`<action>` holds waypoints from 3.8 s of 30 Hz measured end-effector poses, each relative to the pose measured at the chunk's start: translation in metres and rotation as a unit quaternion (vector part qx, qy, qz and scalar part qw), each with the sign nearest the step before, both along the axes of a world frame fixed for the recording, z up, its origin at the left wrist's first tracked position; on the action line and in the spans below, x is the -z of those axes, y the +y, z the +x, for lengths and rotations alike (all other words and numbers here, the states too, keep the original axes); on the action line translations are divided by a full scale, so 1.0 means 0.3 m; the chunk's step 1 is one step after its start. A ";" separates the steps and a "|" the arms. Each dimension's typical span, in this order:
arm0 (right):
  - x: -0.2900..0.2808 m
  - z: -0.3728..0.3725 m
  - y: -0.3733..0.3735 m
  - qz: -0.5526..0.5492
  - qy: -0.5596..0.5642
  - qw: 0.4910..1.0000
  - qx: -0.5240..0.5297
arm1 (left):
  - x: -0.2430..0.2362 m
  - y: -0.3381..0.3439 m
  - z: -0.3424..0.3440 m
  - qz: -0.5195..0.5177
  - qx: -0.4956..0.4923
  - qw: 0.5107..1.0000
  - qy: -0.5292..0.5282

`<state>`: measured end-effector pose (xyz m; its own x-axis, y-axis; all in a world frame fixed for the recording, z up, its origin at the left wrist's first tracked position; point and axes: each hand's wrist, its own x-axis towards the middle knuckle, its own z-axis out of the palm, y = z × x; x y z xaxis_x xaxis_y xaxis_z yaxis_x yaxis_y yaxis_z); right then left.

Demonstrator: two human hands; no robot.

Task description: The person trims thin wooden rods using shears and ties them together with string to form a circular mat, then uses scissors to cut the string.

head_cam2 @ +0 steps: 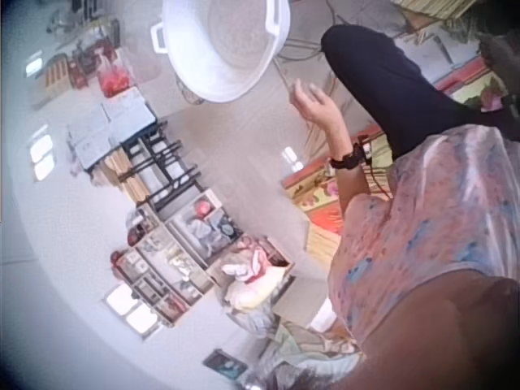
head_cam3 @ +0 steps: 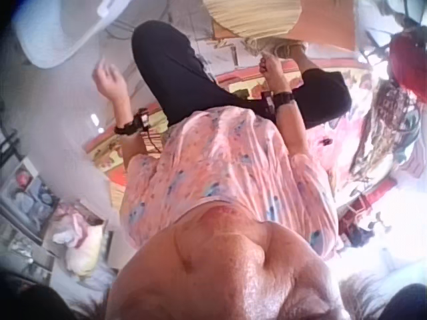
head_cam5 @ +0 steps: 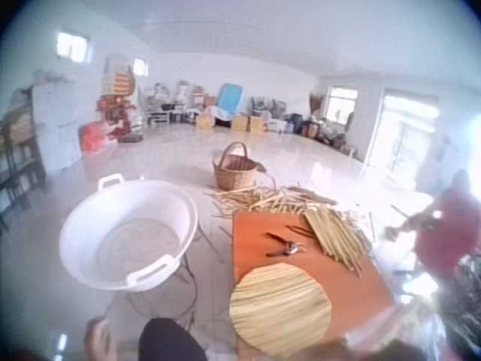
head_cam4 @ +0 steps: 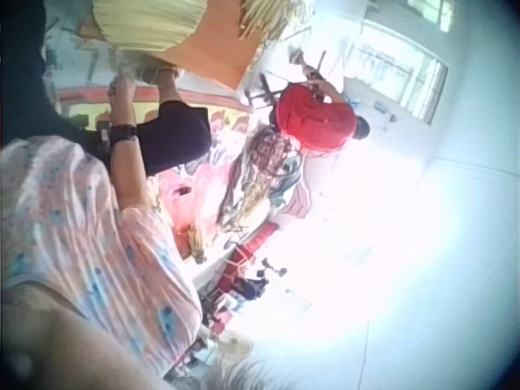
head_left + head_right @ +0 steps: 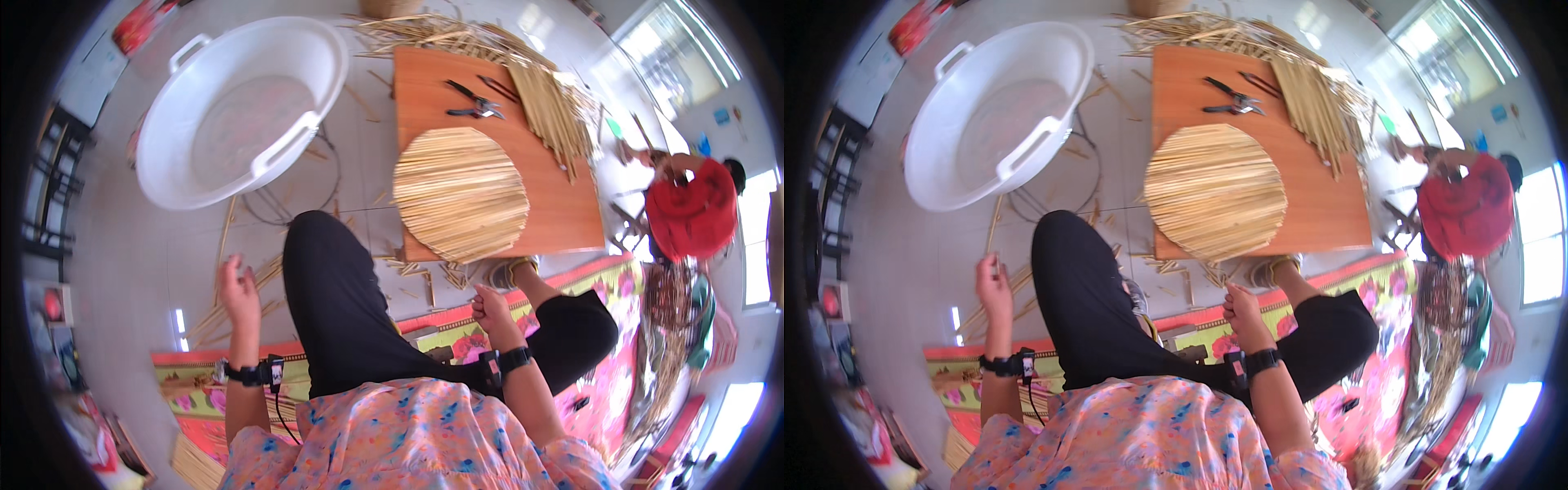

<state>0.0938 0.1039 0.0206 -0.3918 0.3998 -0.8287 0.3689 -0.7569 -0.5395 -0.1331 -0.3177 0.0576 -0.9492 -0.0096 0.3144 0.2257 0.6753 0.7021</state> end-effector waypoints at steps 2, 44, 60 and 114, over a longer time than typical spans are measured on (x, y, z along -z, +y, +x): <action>0.004 0.003 0.008 0.007 0.000 1.000 0.019 | -0.252 0.128 0.007 0.000 0.056 0.992 0.115; 0.025 -0.030 0.076 0.004 0.015 1.000 0.019 | 0.168 1.650 -0.134 -0.396 0.431 0.809 0.049; 0.072 -0.032 0.060 0.007 0.013 0.999 0.037 | -0.076 1.247 0.105 -0.192 0.533 0.824 0.012; 0.152 -0.064 0.037 0.165 -0.024 0.982 -0.094 | 0.131 2.055 -0.922 -0.311 0.569 0.751 0.125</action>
